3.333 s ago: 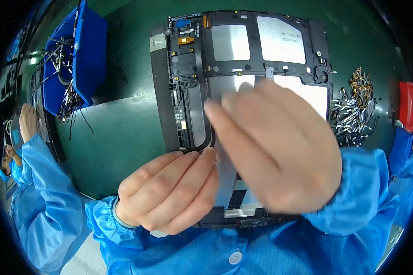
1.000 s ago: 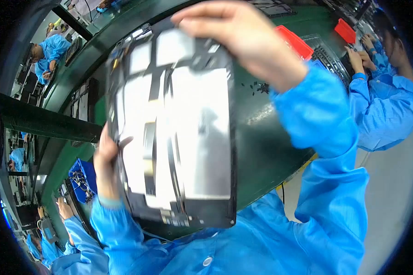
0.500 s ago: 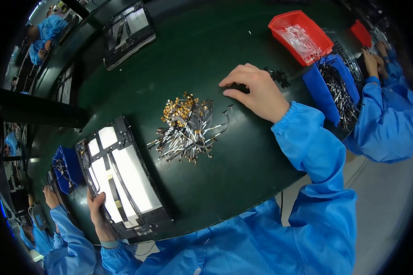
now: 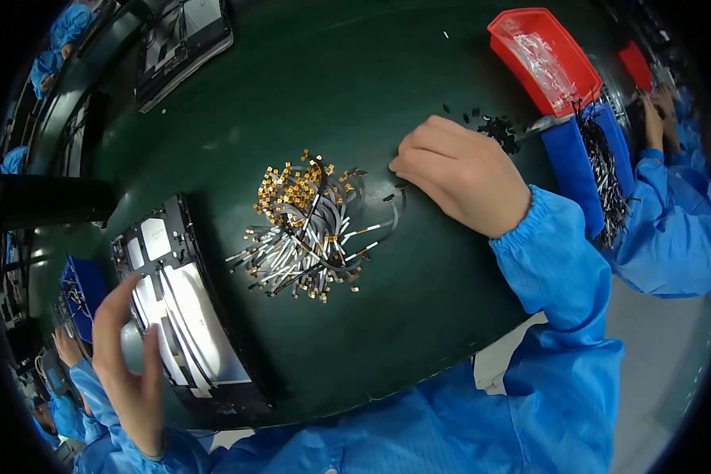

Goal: The person assembles internal components into an electronic chassis and connects ribbon cables by hand.

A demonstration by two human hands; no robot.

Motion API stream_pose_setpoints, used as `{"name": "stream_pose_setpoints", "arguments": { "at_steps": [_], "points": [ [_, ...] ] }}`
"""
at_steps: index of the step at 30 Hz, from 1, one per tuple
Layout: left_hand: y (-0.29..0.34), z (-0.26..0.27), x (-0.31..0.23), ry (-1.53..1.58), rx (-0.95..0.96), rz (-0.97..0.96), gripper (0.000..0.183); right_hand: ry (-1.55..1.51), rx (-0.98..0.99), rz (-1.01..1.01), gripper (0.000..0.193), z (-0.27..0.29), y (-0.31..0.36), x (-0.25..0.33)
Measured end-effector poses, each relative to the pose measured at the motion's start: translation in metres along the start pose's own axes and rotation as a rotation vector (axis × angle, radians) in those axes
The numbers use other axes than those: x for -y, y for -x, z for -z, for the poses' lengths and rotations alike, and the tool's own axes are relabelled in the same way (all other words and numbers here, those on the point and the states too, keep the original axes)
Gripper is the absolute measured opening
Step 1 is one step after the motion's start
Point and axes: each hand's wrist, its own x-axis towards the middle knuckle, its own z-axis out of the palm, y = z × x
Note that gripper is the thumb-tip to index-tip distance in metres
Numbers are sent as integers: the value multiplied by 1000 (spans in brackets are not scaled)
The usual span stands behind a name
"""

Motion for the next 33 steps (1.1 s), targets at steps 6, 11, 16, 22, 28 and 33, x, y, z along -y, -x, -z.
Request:
{"name": "stream_pose_setpoints", "arguments": {
  "at_steps": [6,11,16,22,28,33],
  "points": [
    [-55,-83,-62,20,83,-719,44,-125,-171,-299,14,13,17,0],
    [-64,-123,-82,-159,36,-819,48,-141,-116,-161,14,0,10,-7],
    [-71,-138,-80,-157,58,-845,52,-100,-70,-106,13,-7,10,-11],
    [-77,-132,-83,-140,99,-843,48,-31,24,47,13,-1,7,-24],
    [-78,-134,-87,-145,132,-805,50,-57,-127,-482,21,-6,14,3],
    [-79,-132,-90,-127,193,-805,55,-35,-101,-367,18,-6,11,-2]
  ]
}}
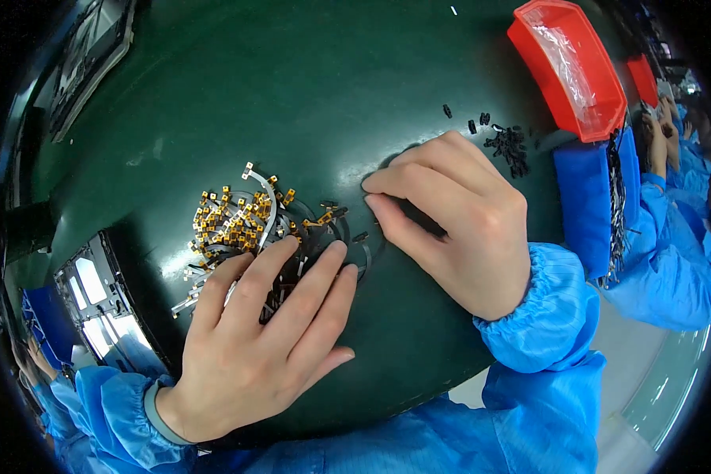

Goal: The person assembles internal components into an electronic chassis and connects ribbon cables by hand.

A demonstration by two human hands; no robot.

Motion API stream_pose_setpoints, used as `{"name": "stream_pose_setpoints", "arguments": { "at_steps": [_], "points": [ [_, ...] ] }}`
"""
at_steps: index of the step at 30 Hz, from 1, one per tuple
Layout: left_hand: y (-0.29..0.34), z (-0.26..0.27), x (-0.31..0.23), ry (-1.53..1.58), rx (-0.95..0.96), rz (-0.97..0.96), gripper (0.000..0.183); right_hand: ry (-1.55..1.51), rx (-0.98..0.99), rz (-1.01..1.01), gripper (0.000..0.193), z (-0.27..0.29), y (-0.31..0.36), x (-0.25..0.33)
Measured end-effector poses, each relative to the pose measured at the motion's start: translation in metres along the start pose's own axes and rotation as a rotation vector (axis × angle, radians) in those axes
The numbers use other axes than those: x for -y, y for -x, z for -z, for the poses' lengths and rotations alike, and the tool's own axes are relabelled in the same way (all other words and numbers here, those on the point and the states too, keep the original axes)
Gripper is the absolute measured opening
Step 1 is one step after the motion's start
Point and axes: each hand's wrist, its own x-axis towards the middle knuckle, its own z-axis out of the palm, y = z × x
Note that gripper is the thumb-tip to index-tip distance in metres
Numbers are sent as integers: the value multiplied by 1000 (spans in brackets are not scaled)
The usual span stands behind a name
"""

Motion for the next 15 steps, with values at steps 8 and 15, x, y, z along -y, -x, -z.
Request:
{"name": "stream_pose_setpoints", "arguments": {
  "at_steps": [8,15],
  "points": [
    [-3,3,-3,51,4,2,60,-153,42,-32,24,18,3,-10],
    [-5,6,-2,16,59,-12,64,-54,83,-33,18,14,1,-12]
  ]
}}
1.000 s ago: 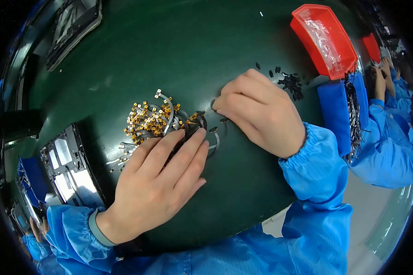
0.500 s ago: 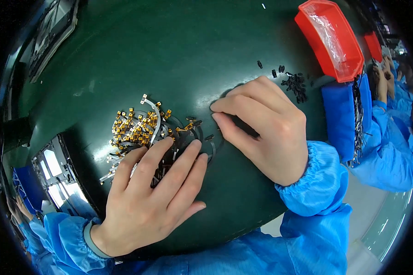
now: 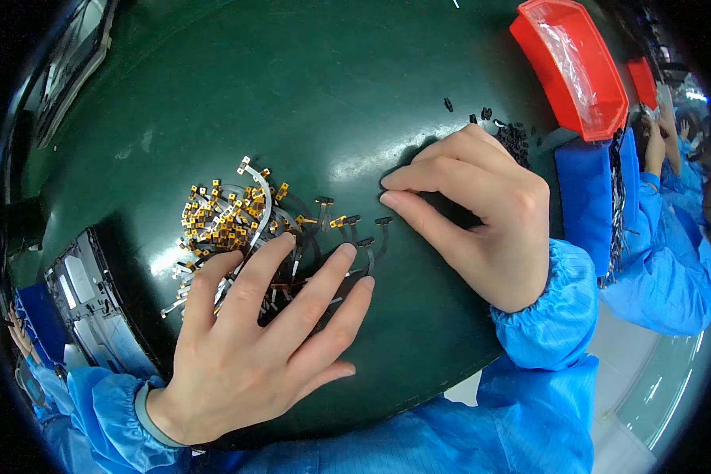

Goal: The person assembles internal components into an electronic chassis and connects ribbon cables by hand.

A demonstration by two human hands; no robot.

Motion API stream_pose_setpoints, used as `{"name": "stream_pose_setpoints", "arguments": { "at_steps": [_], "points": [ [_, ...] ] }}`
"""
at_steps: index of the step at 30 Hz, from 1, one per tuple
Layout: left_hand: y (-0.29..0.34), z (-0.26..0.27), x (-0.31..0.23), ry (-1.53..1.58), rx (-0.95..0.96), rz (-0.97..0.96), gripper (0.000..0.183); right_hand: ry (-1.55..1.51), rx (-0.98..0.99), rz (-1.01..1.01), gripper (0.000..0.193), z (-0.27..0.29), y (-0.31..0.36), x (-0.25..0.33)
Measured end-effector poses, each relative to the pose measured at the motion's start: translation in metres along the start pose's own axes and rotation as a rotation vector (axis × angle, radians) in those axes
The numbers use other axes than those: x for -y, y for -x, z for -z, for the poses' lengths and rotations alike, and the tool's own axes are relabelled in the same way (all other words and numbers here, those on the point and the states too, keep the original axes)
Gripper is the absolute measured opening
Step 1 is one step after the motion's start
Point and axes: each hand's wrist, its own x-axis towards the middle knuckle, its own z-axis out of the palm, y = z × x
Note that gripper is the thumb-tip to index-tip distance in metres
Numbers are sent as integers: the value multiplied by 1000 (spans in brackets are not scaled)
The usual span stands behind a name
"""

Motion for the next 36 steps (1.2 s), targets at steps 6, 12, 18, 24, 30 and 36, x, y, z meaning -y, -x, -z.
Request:
{"name": "stream_pose_setpoints", "arguments": {
  "at_steps": [6,12,18,24,30,36],
  "points": [
    [-1,-2,-2,-13,-6,7,63,41,34,218,17,3,-4,3],
    [0,-4,-2,-3,1,7,61,-66,72,325,19,-15,-6,0],
    [-1,-1,-2,0,35,6,60,-52,64,359,21,-18,-7,-4],
    [0,-1,1,-34,49,4,59,104,48,525,32,-16,-9,-3],
    [4,-10,-2,-49,-37,-5,59,319,25,662,35,-6,-3,2],
    [6,-8,5,-81,9,-40,59,37,111,227,33,16,0,10]
  ]
}}
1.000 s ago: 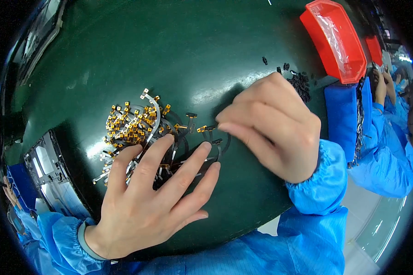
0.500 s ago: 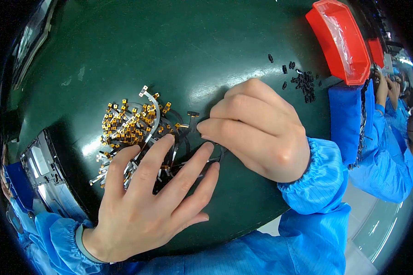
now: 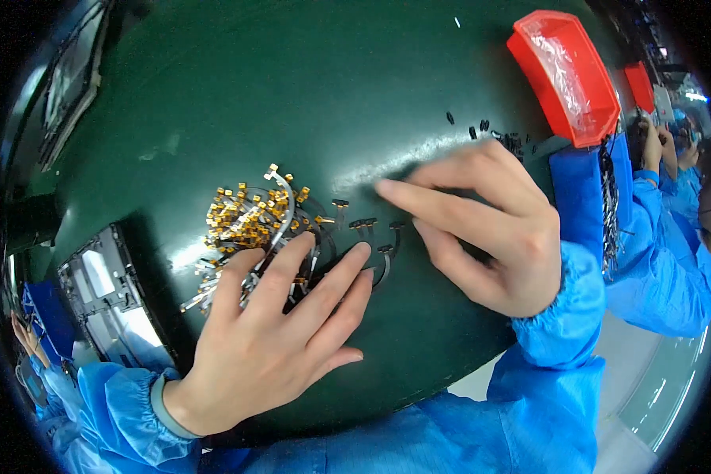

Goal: The person assembles internal components into an electronic chassis and connects ribbon cables by hand.

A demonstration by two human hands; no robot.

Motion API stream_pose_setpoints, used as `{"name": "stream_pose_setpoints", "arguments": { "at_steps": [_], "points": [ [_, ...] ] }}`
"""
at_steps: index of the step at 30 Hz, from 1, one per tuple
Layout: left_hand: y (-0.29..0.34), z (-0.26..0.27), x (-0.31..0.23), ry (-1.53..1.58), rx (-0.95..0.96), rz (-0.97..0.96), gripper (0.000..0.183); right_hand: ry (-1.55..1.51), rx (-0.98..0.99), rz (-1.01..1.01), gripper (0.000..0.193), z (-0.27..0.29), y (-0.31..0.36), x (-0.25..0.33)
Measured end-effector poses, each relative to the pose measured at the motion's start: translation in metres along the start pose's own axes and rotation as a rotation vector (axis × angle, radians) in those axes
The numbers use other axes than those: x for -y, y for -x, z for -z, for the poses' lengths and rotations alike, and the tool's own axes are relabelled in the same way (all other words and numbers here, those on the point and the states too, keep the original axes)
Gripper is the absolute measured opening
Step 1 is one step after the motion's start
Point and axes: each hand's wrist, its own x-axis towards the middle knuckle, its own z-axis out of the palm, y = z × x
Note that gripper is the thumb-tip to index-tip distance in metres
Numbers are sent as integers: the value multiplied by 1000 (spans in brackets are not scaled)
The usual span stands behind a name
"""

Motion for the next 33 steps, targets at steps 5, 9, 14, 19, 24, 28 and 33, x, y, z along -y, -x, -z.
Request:
{"name": "stream_pose_setpoints", "arguments": {
  "at_steps": [5,9,14,19,24,28,33],
  "points": [
    [4,5,-7,-8,19,-1,63,16,-66,-28,34,-21,25,6],
    [8,4,-10,-55,9,-16,66,2,-164,7,31,-30,32,7],
    [15,5,-15,62,-76,24,68,-238,-234,-44,17,-23,30,21],
    [19,25,-17,296,-267,49,49,-368,-259,-158,10,16,41,25],
    [32,59,-21,802,-214,200,32,-505,-270,-48,11,42,27,53],
    [50,71,-44,1332,-27,313,35,-455,-263,30,12,47,15,81],
    [65,73,-54,1506,-30,315,38,166,-665,175,27,32,15,115]
  ]
}}
